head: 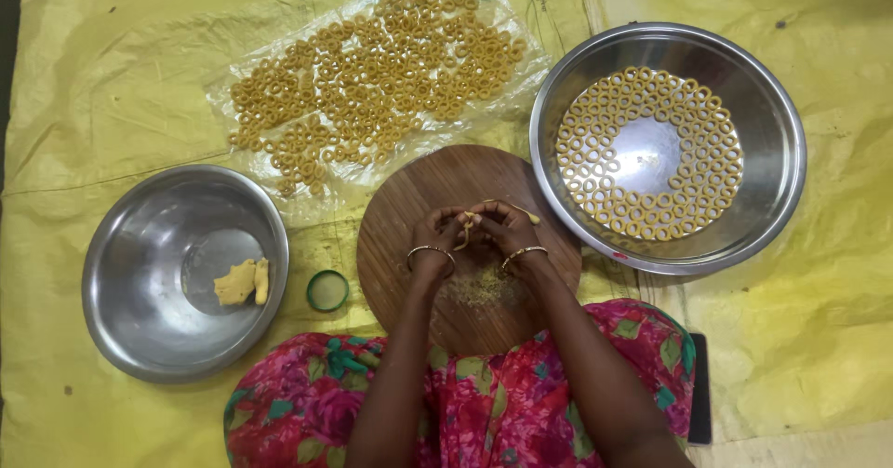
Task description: The person rolls small pieces of dough into thin ropes on a wooden board, then joins the ends to form rings and places them into a metal bowl. The process is repeated continuously with dough taken from a nearby bowl.
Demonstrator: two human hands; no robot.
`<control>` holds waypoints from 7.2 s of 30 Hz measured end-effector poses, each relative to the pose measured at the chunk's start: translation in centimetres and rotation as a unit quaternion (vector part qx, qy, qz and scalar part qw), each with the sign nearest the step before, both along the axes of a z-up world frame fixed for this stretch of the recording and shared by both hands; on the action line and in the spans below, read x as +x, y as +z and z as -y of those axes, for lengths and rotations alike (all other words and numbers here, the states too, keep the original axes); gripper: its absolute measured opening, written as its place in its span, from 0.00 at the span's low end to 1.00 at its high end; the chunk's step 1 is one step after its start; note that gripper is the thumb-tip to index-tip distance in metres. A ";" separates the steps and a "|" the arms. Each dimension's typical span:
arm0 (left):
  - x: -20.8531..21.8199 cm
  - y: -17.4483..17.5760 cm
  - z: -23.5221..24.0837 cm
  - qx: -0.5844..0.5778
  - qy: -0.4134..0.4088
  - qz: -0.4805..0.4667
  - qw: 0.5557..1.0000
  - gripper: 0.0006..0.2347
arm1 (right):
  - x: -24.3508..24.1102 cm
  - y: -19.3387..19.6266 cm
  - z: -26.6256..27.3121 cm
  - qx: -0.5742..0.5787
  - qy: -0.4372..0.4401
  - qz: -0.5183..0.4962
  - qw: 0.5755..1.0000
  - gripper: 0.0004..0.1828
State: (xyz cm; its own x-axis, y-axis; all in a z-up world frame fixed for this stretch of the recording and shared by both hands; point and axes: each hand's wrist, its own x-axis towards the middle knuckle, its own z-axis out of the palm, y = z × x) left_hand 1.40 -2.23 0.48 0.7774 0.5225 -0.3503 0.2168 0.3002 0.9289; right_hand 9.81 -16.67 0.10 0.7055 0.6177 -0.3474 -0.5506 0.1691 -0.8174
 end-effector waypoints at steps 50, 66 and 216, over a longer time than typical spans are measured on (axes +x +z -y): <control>0.3 3.3 0.6 -0.033 0.032 -0.038 0.998 0.18 | 0.2 1.7 0.3 0.009 -0.017 0.034 0.999 0.12; 0.3 -0.2 0.4 -0.153 0.075 0.014 0.985 0.17 | 0.4 1.9 0.5 0.048 -0.018 -0.004 0.999 0.13; -0.2 -4.5 1.5 -0.184 0.067 -0.045 0.980 0.13 | -4.5 -1.1 1.5 -0.100 0.005 0.242 0.965 0.10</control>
